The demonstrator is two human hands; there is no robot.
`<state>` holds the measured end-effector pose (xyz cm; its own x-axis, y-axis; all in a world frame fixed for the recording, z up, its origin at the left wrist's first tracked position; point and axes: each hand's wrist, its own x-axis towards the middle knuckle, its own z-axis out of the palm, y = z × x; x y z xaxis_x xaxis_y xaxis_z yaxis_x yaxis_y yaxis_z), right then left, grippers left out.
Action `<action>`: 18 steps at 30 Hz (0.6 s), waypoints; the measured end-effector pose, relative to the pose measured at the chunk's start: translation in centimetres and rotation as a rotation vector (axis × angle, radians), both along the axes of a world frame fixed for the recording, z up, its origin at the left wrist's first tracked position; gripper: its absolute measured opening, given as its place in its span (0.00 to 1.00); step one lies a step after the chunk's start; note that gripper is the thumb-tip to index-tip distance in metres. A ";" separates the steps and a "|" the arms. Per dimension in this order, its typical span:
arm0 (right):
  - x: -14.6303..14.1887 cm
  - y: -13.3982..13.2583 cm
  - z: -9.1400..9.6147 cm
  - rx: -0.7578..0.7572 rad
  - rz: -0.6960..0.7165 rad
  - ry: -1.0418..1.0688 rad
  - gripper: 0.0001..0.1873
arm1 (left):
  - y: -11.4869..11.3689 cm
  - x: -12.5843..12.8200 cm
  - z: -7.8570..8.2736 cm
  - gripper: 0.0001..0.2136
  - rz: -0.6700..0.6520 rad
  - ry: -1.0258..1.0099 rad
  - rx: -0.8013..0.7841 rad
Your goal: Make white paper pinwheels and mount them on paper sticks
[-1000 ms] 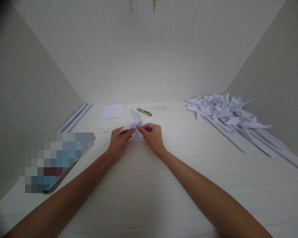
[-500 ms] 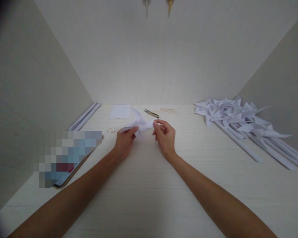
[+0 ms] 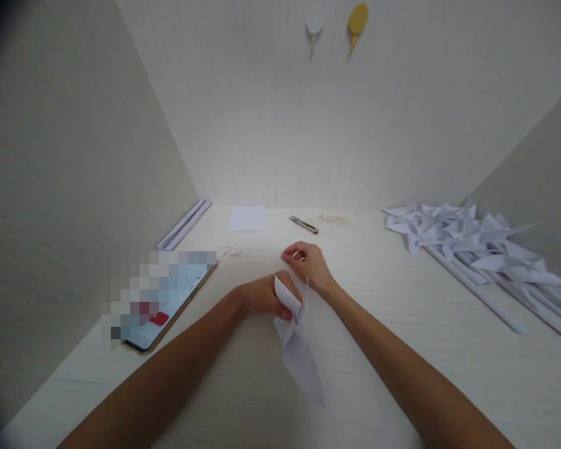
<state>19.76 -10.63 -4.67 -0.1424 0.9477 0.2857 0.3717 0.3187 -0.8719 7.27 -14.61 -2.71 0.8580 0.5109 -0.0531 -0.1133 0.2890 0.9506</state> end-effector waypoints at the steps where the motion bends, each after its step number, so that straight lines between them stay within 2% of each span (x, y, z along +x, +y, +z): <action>1: -0.9 0.5 0.2 0.022 0.076 -0.055 0.02 | 0.0 -0.1 0.0 0.10 -0.051 0.018 0.023; 5: -4.7 3.0 0.9 0.101 0.271 -0.181 0.02 | 0.0 -0.3 -0.3 0.13 -0.262 0.101 0.050; 7: -6.3 3.8 1.1 0.110 0.336 -0.222 0.02 | -0.2 -0.3 -0.3 0.13 -0.317 0.137 0.042; 13: -8.1 4.6 0.7 0.084 0.395 -0.337 0.04 | -0.6 -0.3 0.5 0.11 -0.305 0.149 0.034; 18: -8.3 4.9 0.1 0.099 0.386 -0.351 0.04 | -0.4 -0.3 0.1 0.11 -0.296 0.153 0.041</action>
<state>11.42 -5.77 -4.58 -0.5786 0.7784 0.2437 0.4749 0.5644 -0.6752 6.94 -15.02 -2.60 0.9531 0.2451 -0.1775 0.1151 0.2489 0.9617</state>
